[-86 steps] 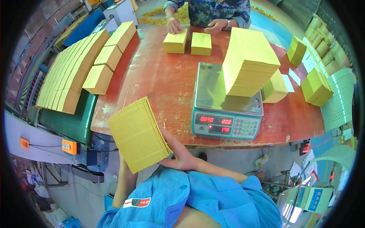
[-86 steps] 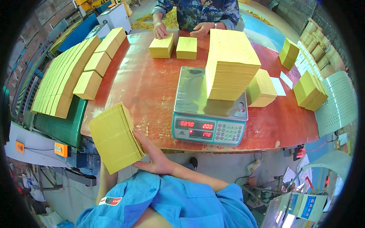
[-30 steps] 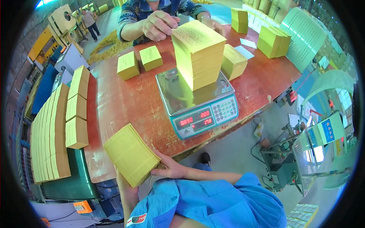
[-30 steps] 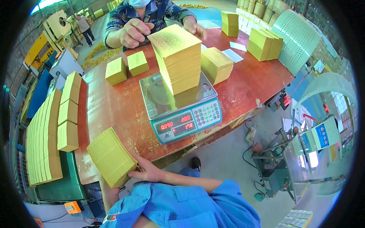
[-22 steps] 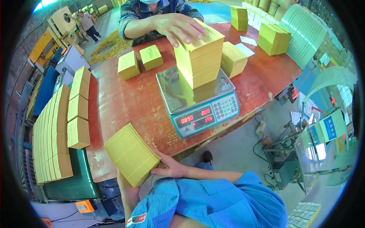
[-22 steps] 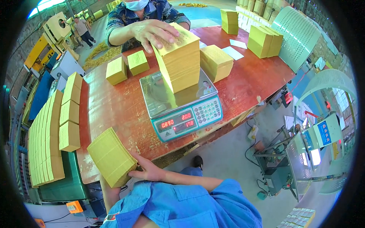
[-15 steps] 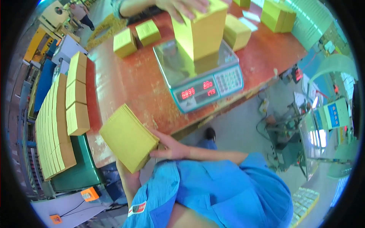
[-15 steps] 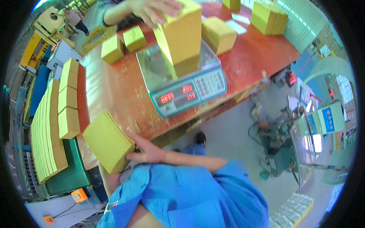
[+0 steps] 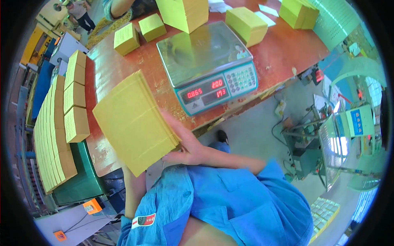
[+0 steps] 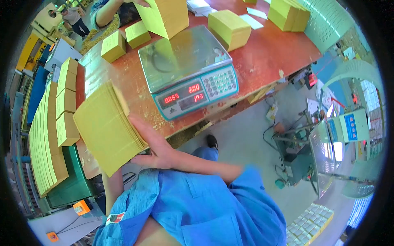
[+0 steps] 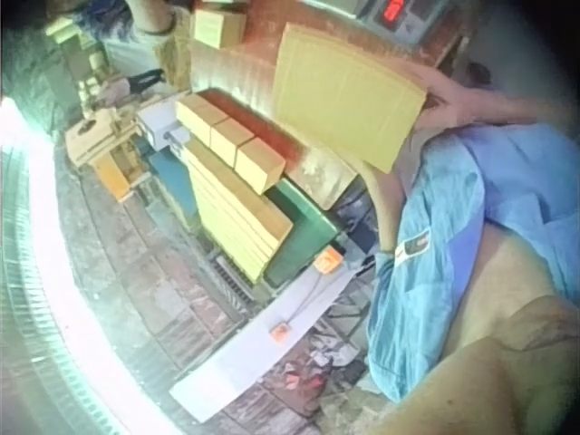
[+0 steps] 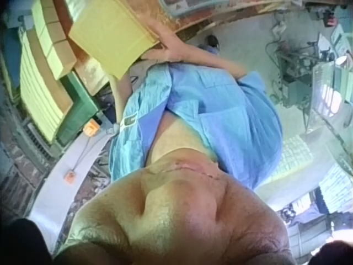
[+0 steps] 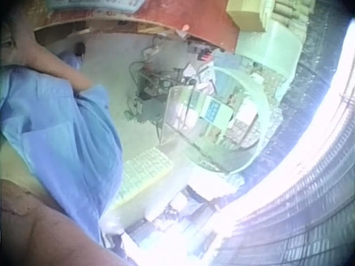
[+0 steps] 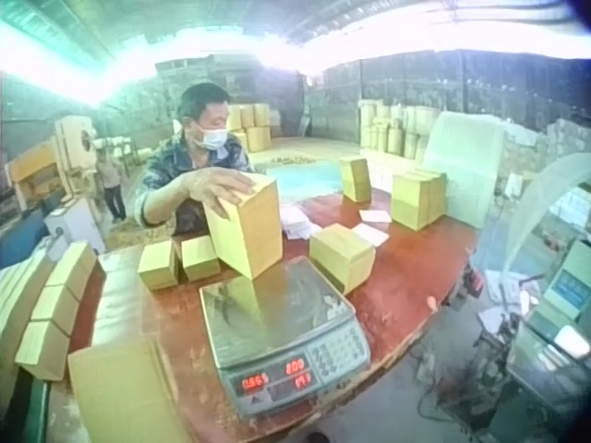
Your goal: The recorder weighs stacks of yellow paper on a scale and organizes them on a table.
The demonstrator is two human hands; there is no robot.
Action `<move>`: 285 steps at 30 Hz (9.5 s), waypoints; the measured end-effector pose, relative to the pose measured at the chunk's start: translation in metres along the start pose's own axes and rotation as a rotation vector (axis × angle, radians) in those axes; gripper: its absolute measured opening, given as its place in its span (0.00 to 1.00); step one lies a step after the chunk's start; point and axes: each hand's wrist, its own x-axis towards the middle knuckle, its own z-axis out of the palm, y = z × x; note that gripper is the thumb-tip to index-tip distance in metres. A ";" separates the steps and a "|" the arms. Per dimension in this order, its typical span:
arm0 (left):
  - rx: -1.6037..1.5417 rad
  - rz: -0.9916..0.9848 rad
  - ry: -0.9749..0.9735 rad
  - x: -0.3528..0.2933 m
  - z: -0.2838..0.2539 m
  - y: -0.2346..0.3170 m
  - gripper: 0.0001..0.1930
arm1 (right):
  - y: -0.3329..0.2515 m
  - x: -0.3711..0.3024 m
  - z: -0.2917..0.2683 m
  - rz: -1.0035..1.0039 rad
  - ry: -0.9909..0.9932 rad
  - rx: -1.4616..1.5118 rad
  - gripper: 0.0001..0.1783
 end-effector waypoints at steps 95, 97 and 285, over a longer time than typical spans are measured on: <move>0.049 -0.143 -0.338 0.125 0.224 0.119 0.29 | -0.061 0.214 -0.262 0.576 0.216 0.186 0.27; 0.149 -0.169 -0.320 0.150 0.238 0.112 0.30 | -0.047 0.220 -0.286 0.563 0.225 0.194 0.25; 0.764 0.140 -0.264 0.202 0.255 0.120 0.10 | -0.091 0.233 -0.289 0.063 0.175 -0.954 0.22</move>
